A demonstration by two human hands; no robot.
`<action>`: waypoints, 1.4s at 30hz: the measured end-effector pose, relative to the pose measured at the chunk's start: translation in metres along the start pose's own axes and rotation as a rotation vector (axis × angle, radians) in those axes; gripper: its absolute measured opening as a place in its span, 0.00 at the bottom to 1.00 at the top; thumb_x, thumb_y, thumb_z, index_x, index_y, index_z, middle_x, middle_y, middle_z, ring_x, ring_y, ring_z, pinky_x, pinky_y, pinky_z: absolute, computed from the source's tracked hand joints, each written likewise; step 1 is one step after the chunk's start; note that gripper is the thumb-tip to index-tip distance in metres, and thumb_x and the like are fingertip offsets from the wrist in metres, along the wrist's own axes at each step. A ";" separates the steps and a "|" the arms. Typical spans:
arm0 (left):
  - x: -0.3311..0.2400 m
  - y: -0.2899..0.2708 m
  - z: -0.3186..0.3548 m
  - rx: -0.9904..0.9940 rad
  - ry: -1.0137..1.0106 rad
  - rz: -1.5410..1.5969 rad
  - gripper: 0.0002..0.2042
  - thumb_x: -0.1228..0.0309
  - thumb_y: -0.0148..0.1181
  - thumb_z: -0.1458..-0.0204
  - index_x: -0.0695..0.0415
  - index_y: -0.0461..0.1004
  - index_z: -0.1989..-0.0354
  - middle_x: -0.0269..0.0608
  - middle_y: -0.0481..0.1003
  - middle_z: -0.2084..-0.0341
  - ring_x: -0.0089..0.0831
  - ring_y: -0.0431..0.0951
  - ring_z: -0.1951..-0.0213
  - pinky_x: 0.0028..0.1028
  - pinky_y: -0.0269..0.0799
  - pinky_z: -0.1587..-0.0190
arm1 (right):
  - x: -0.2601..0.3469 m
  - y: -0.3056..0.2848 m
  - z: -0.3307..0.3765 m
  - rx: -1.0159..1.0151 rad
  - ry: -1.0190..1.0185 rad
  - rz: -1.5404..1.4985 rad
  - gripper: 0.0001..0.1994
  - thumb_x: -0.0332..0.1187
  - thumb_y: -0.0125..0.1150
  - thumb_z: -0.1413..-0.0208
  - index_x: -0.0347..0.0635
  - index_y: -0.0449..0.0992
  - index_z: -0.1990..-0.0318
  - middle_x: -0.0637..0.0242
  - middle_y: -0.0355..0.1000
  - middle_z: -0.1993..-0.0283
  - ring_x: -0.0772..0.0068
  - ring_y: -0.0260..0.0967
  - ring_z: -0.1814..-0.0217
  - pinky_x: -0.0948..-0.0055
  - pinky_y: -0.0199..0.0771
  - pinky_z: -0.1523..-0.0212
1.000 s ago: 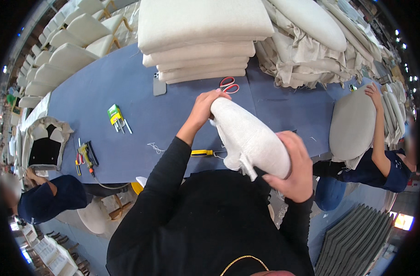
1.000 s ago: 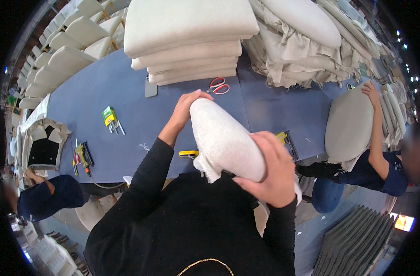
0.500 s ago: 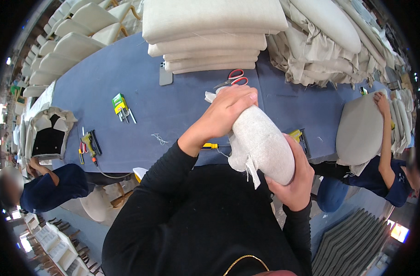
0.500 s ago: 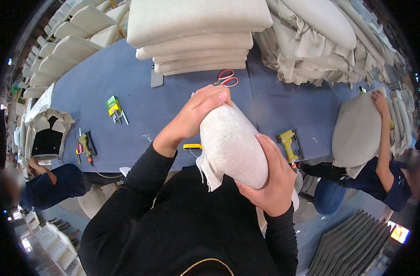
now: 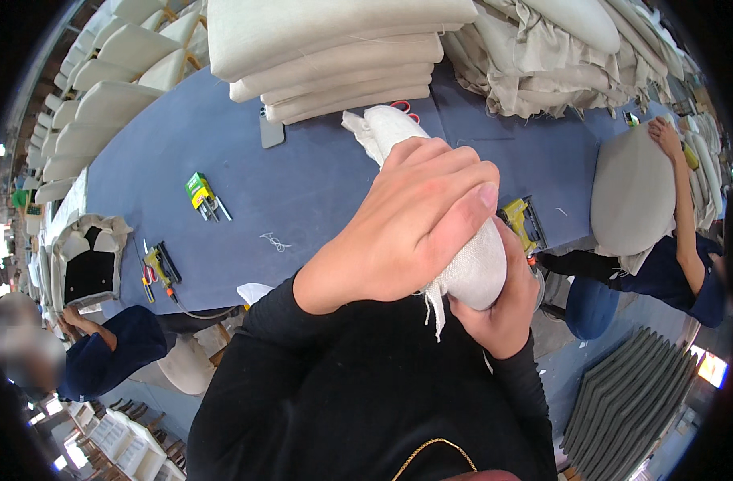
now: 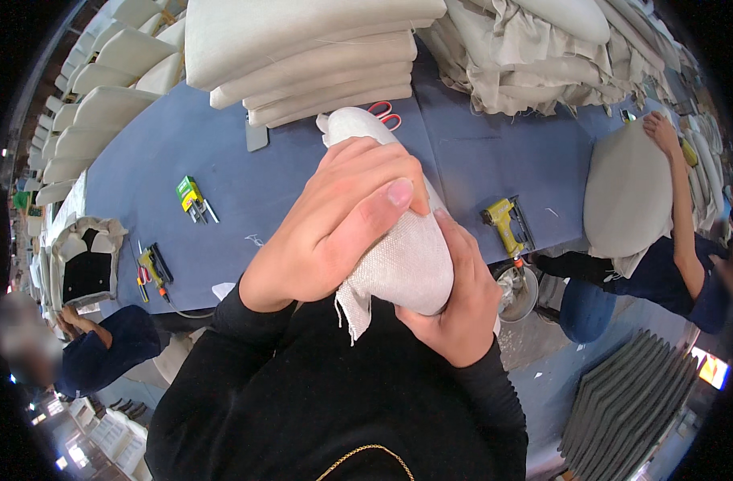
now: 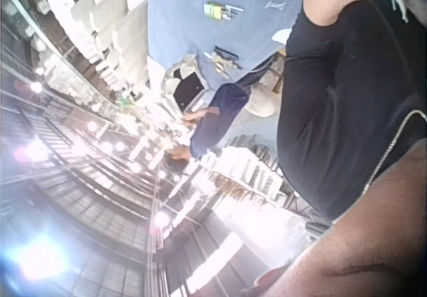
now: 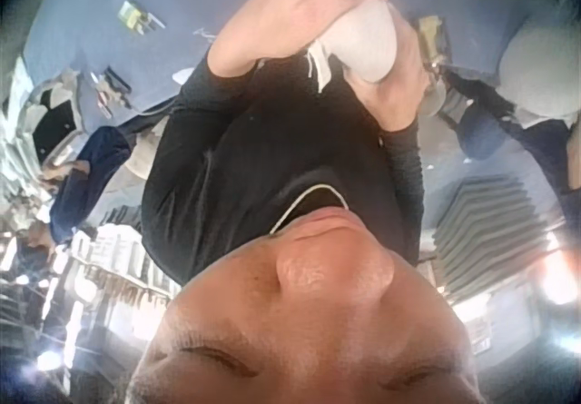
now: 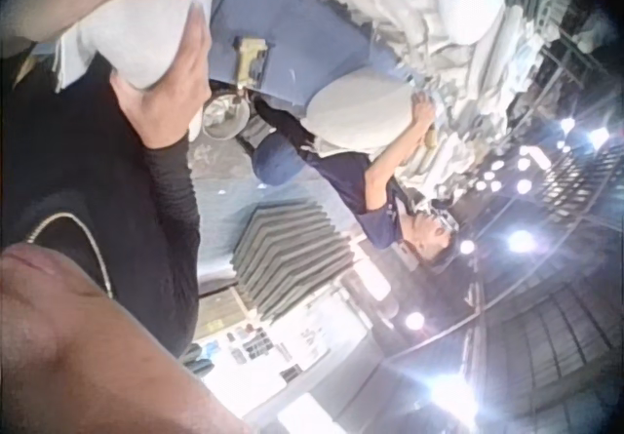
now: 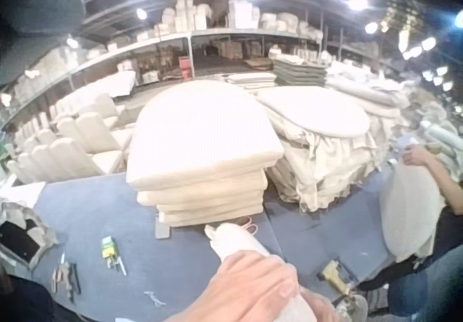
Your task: The person uses a screwdriver to cut and remove fabric from a chair cushion, then stuffs white fiber into the opening. They fold the fabric edges and use a staple gun to secure the fabric to the cushion. The person repeats this process on multiple cushions, handling tools and materials with both hands.
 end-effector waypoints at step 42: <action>-0.001 0.026 0.044 -0.047 0.131 -0.161 0.42 0.51 0.81 0.55 0.57 0.75 0.31 0.48 0.78 0.40 0.52 0.77 0.41 0.45 0.68 0.37 | -0.068 -0.091 -0.016 -0.247 -0.098 0.096 0.41 0.53 0.83 0.54 0.39 0.79 0.35 0.52 0.79 0.35 0.48 0.75 0.29 0.55 0.70 0.27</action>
Point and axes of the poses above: each hand's wrist, its own z-axis away from the middle knuckle, its own y-axis out of the palm, x = y × z, the point moved 7 cm from there along -z, towards the middle knuckle
